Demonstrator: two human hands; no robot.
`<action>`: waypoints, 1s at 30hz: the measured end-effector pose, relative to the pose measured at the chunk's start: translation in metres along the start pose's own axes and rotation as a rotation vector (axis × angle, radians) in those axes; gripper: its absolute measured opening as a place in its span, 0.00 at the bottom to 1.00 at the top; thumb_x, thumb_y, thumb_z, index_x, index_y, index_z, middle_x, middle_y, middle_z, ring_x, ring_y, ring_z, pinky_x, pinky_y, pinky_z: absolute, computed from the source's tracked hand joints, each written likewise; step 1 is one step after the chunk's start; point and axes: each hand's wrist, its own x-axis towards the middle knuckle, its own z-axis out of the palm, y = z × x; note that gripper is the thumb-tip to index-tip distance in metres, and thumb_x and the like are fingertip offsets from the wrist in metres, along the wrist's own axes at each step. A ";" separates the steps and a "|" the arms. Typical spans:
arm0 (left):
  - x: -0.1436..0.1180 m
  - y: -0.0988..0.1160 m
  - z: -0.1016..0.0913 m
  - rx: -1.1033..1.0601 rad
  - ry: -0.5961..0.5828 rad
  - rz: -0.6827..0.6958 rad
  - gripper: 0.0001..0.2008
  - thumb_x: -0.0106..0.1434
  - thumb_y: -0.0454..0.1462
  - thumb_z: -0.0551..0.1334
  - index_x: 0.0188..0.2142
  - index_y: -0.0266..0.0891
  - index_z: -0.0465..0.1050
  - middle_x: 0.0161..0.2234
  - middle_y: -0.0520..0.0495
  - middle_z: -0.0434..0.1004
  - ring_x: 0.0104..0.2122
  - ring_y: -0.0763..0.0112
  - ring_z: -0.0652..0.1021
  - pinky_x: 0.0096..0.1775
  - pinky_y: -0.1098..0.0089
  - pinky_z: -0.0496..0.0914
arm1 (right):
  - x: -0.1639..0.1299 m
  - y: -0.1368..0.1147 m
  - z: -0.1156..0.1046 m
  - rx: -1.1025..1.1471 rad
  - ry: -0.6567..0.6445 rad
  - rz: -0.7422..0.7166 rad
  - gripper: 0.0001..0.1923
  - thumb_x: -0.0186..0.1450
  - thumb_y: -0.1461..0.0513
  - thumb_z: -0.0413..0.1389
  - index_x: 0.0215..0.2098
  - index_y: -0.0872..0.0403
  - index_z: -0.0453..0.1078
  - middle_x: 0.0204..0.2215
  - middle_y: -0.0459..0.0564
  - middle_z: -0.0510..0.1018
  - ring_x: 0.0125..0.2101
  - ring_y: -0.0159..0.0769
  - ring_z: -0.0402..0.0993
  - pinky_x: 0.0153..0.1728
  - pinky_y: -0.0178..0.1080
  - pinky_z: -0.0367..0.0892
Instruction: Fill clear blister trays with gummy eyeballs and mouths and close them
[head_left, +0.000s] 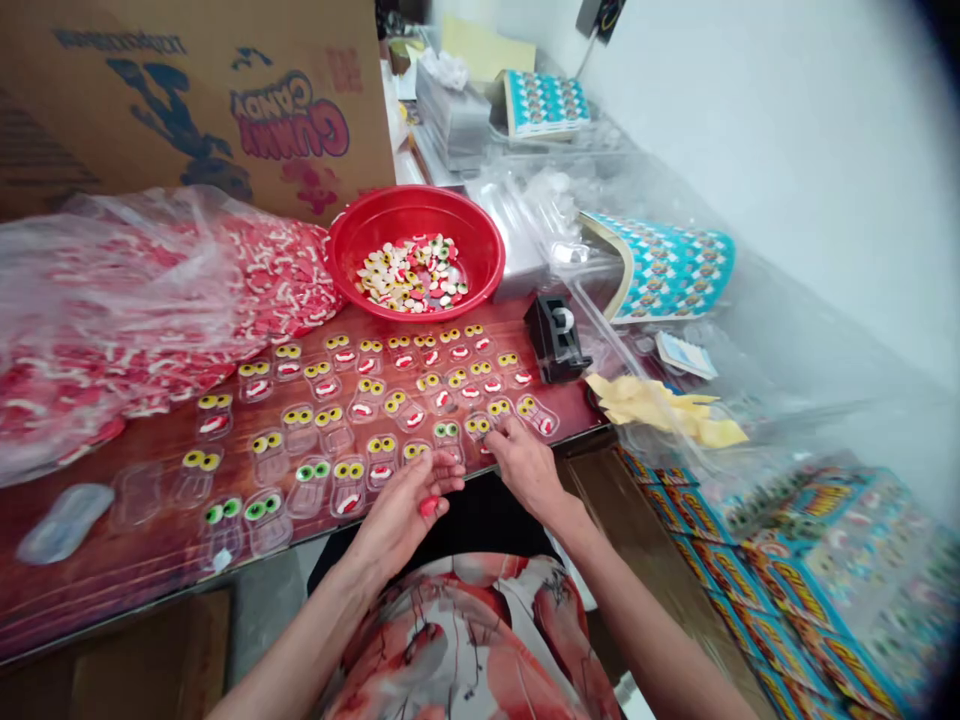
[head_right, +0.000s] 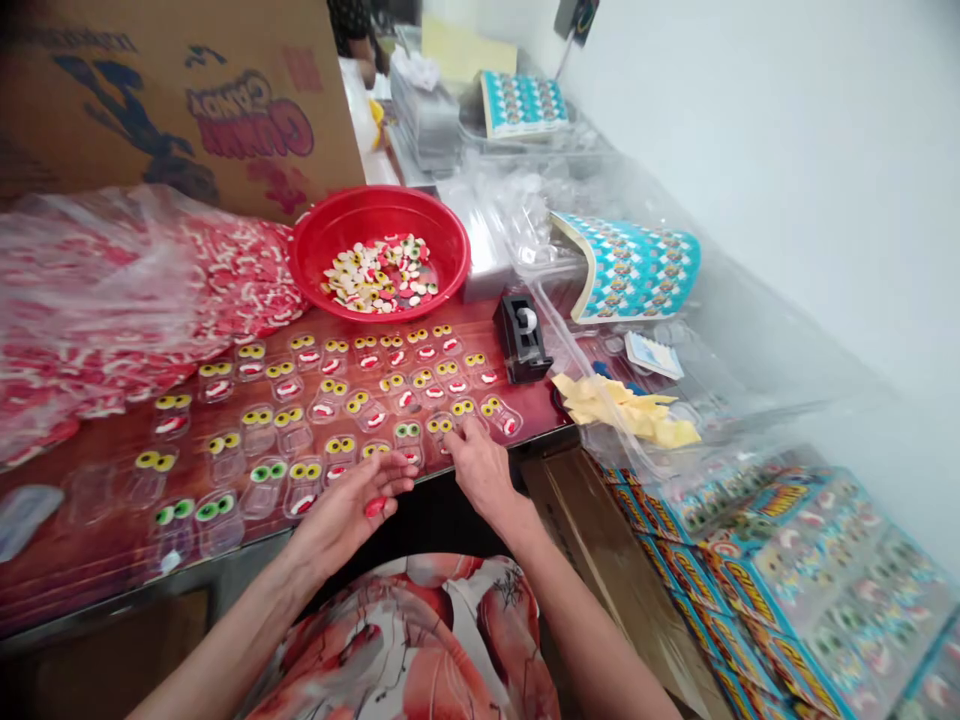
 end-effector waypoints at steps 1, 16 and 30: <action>0.001 0.002 0.002 -0.024 0.012 0.008 0.11 0.66 0.42 0.64 0.36 0.34 0.77 0.38 0.40 0.80 0.36 0.70 0.80 0.29 0.78 0.68 | 0.002 -0.001 0.002 -0.012 -0.013 -0.005 0.12 0.70 0.66 0.49 0.41 0.51 0.75 0.40 0.51 0.74 0.34 0.34 0.69 0.25 0.32 0.57; 0.020 0.002 0.020 -0.177 -0.008 0.027 0.20 0.74 0.40 0.51 0.34 0.32 0.77 0.33 0.44 0.78 0.31 0.74 0.76 0.34 0.75 0.71 | -0.021 -0.047 -0.008 0.484 0.156 -0.420 0.12 0.71 0.65 0.50 0.46 0.54 0.75 0.45 0.55 0.75 0.45 0.37 0.73 0.43 0.38 0.71; 0.020 -0.007 0.020 0.059 -0.088 0.035 0.14 0.62 0.45 0.67 0.42 0.39 0.76 0.44 0.44 0.79 0.45 0.67 0.78 0.41 0.73 0.68 | -0.018 0.002 -0.014 0.679 0.249 0.079 0.09 0.70 0.63 0.51 0.41 0.54 0.74 0.34 0.48 0.80 0.34 0.34 0.75 0.40 0.35 0.68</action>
